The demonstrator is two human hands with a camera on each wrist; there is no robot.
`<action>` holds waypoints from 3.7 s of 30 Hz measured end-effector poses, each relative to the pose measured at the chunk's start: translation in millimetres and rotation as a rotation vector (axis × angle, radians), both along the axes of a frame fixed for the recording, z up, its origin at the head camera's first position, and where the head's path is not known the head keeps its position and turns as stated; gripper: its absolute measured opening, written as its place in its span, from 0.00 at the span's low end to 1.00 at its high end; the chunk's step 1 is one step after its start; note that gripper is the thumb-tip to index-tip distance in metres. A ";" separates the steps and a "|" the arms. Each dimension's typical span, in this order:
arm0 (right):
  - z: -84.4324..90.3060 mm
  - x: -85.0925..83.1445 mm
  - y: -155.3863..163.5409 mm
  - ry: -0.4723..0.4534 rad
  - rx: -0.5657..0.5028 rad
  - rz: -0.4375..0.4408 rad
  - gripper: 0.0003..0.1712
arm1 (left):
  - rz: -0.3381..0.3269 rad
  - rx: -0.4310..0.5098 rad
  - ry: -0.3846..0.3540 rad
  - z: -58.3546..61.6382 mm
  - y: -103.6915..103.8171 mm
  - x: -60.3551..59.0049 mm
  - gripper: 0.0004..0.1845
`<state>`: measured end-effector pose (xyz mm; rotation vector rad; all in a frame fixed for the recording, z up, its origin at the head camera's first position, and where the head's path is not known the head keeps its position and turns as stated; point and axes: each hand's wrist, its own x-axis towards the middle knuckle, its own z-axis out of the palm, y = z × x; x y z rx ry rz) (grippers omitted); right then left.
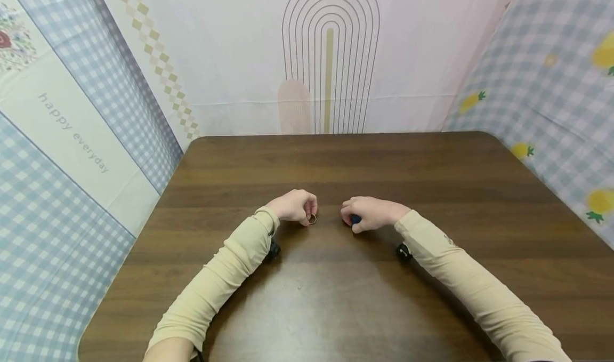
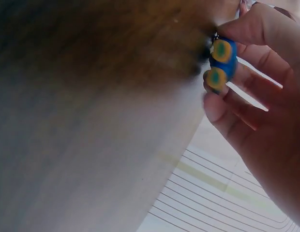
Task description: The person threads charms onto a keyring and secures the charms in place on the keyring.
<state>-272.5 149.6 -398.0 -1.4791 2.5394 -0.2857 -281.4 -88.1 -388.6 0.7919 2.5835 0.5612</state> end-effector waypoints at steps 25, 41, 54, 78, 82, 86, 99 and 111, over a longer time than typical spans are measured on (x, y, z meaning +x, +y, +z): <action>13.9 -3.0 3.4 -0.053 -0.317 -0.239 0.03 | 0.199 0.410 -0.265 11.5 -5.4 7.7 0.08; 45.5 -3.8 -15.6 -0.217 -0.612 -0.408 0.03 | 0.248 0.608 -0.180 37.3 -0.2 -5.8 0.09; 48.8 -2.5 -19.1 -0.246 -0.795 -0.519 0.07 | 0.271 0.734 -0.149 38.4 2.5 -3.3 0.09; 60.9 8.6 -28.4 -0.238 -0.841 -0.550 0.06 | 0.215 0.728 0.051 34.5 9.7 -3.7 0.06; 68.9 17.2 -32.2 -0.209 -0.823 -0.551 0.06 | 0.211 0.694 0.097 33.8 11.2 -3.0 0.06; 70.1 19.4 -33.5 -0.179 -0.810 -0.533 0.05 | 0.228 0.682 0.121 31.9 12.6 -2.7 0.07; 69.8 20.3 -32.2 -0.173 -0.808 -0.518 0.05 | 0.209 0.687 0.121 31.6 15.8 -0.9 0.20; 43.5 -3.4 -25.2 -0.069 -0.805 -0.497 0.06 | 0.222 0.872 0.102 29.5 19.3 0.4 0.06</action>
